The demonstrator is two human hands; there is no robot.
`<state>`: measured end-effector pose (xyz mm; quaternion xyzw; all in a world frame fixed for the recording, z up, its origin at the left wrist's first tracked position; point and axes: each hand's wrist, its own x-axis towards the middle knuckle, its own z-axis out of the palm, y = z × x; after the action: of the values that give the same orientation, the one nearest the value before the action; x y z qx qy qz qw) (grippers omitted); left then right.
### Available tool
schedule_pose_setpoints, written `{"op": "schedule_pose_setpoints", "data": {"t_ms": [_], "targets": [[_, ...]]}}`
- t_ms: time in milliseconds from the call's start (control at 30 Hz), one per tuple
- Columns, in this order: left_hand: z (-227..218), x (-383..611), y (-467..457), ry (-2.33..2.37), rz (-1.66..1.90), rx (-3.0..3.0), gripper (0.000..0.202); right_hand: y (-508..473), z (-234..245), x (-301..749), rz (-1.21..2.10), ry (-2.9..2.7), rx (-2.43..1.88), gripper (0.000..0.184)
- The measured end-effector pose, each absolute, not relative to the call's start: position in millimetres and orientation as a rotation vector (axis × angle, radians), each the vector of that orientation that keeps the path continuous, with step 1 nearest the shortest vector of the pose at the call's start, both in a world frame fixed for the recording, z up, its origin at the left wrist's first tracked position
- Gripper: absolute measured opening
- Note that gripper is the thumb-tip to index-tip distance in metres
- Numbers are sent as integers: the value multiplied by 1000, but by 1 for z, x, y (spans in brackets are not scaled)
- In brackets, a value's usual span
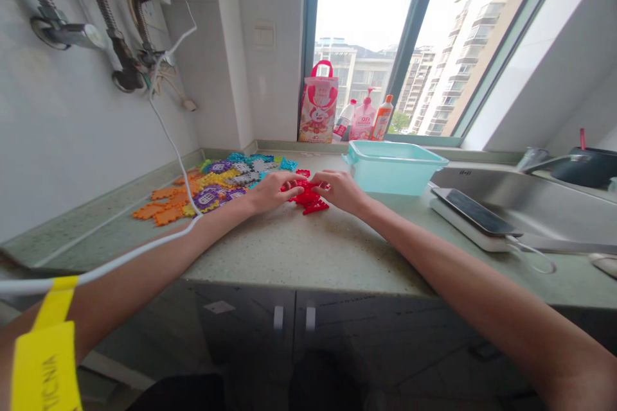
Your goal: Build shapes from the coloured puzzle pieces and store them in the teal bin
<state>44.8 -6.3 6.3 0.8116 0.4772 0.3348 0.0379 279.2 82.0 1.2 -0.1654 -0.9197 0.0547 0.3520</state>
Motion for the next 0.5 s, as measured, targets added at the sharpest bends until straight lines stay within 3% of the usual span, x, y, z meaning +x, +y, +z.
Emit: {"op": "schedule_pose_setpoints", "data": {"t_ms": [200, 500], "targets": [[5, 45, -4, 1366, 1153, 2530, 25, 81, 1, 279, 134, -2389, -456, 17], [5, 44, -4, 1390, 1132, 2527, 28, 80, 7, 285, 139, -2364, -663, 26]]}}
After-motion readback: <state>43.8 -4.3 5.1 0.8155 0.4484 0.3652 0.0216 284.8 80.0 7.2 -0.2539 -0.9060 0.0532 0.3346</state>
